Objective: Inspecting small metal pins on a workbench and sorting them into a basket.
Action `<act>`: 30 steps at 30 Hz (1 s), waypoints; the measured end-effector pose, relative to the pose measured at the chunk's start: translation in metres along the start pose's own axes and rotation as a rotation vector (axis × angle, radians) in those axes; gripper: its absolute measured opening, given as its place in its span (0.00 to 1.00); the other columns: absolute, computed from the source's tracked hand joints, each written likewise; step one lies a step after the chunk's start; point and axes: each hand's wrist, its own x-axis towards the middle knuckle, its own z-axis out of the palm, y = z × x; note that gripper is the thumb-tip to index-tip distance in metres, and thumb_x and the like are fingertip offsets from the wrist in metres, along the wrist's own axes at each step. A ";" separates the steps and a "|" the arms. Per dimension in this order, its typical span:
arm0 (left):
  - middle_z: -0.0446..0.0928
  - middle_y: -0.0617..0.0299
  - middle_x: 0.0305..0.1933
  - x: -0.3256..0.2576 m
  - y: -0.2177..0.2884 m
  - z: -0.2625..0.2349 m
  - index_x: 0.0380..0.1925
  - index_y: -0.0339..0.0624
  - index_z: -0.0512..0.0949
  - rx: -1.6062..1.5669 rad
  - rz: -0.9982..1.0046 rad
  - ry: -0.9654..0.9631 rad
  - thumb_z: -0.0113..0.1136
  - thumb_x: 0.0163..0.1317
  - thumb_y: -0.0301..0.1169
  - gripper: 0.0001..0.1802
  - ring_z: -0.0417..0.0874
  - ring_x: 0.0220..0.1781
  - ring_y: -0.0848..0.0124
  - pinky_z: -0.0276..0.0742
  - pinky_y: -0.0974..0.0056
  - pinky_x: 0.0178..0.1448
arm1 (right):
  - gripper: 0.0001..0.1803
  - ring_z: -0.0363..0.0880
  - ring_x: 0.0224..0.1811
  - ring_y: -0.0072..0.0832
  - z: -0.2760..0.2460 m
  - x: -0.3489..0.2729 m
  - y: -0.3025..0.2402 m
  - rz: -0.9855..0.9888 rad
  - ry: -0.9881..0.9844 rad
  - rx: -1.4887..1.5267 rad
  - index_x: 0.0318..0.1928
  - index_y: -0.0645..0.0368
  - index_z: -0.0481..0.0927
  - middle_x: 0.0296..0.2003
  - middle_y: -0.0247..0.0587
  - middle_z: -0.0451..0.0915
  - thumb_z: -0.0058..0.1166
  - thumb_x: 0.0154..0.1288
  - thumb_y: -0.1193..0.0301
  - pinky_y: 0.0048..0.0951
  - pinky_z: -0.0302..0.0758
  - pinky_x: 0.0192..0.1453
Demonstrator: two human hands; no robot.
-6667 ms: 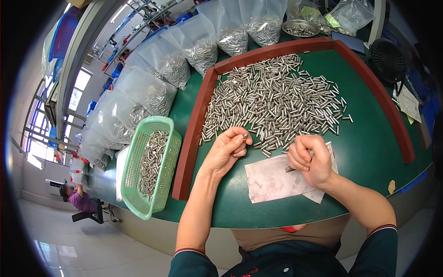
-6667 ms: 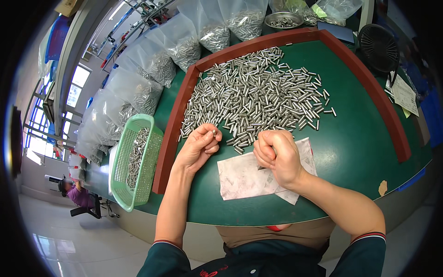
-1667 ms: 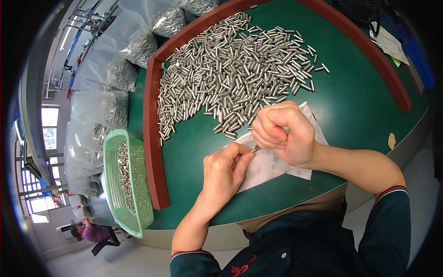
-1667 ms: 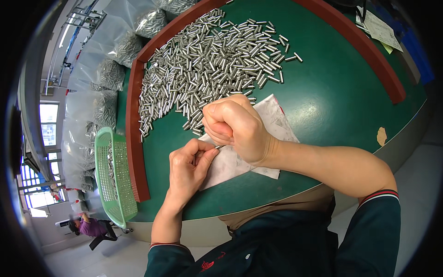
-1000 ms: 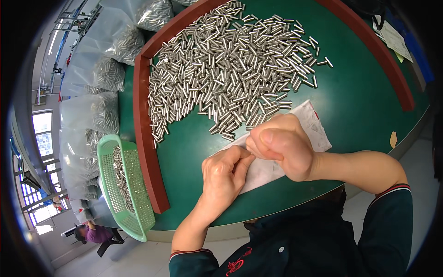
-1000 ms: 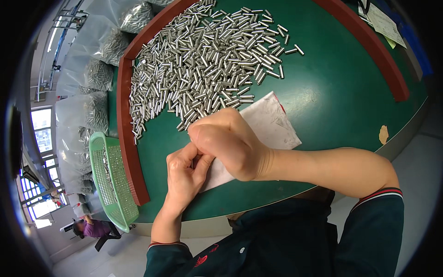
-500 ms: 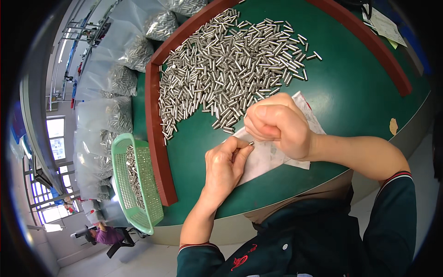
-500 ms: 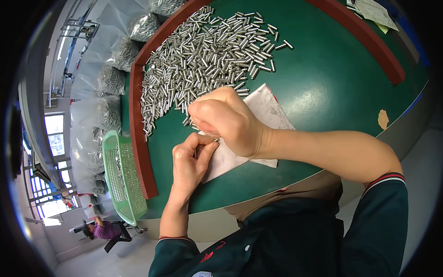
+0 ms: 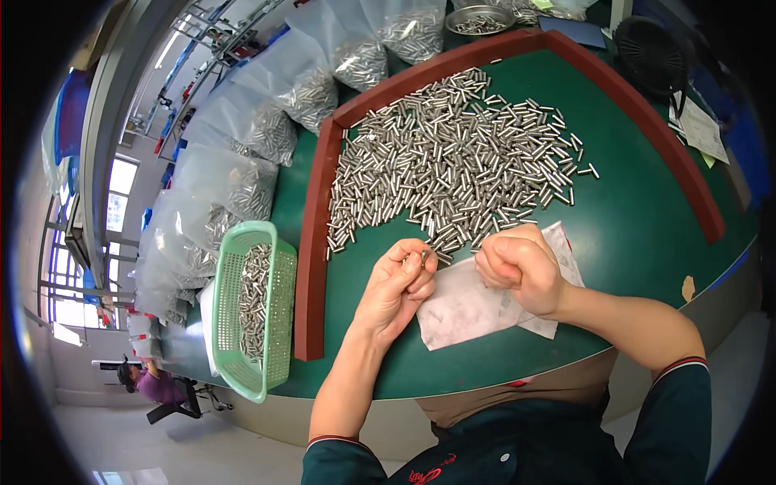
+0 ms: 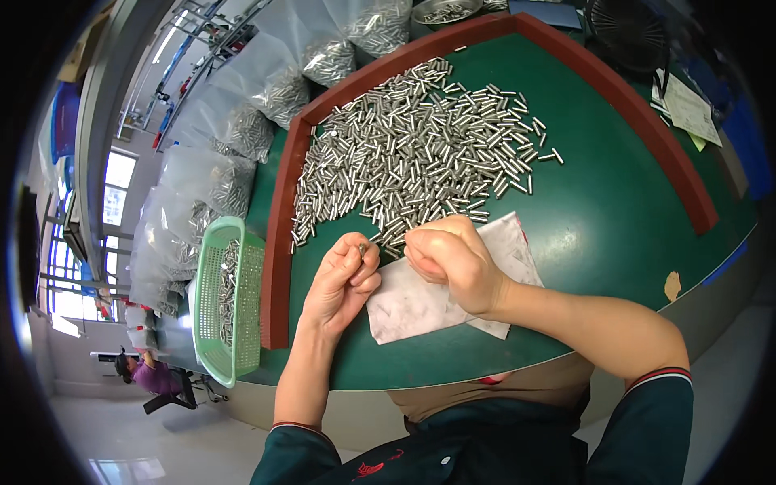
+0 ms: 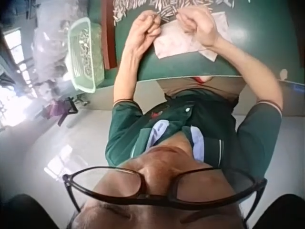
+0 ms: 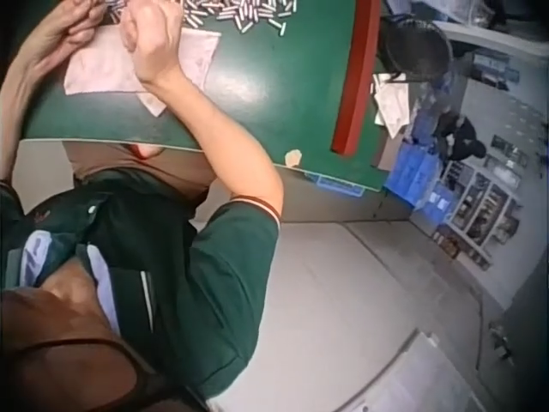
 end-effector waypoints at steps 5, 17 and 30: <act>0.68 0.63 0.27 0.005 -0.001 -0.005 0.36 0.41 0.72 -0.040 -0.018 0.016 0.50 0.61 0.30 0.06 0.55 0.19 0.82 0.53 0.78 0.23 | 0.21 0.45 0.12 0.18 0.003 0.002 -0.001 -0.003 0.036 -0.010 0.09 0.54 0.53 0.08 0.29 0.52 0.35 0.57 0.66 0.22 0.45 0.18; 0.70 0.61 0.28 0.005 0.012 -0.013 0.27 0.37 0.71 -0.015 0.152 0.119 0.43 0.65 0.38 0.15 0.59 0.20 0.80 0.53 0.75 0.23 | 0.20 0.48 0.13 0.18 0.001 0.002 -0.004 0.038 0.008 0.044 0.10 0.55 0.53 0.09 0.29 0.53 0.33 0.59 0.68 0.22 0.48 0.19; 0.59 0.67 0.11 0.013 0.008 0.000 0.27 0.36 0.77 1.398 0.372 0.319 0.62 0.47 0.23 0.06 0.57 0.15 0.81 0.55 0.72 0.19 | 0.21 0.45 0.11 0.17 0.004 0.003 -0.003 0.032 0.070 0.019 0.09 0.54 0.53 0.08 0.28 0.52 0.35 0.58 0.66 0.22 0.45 0.18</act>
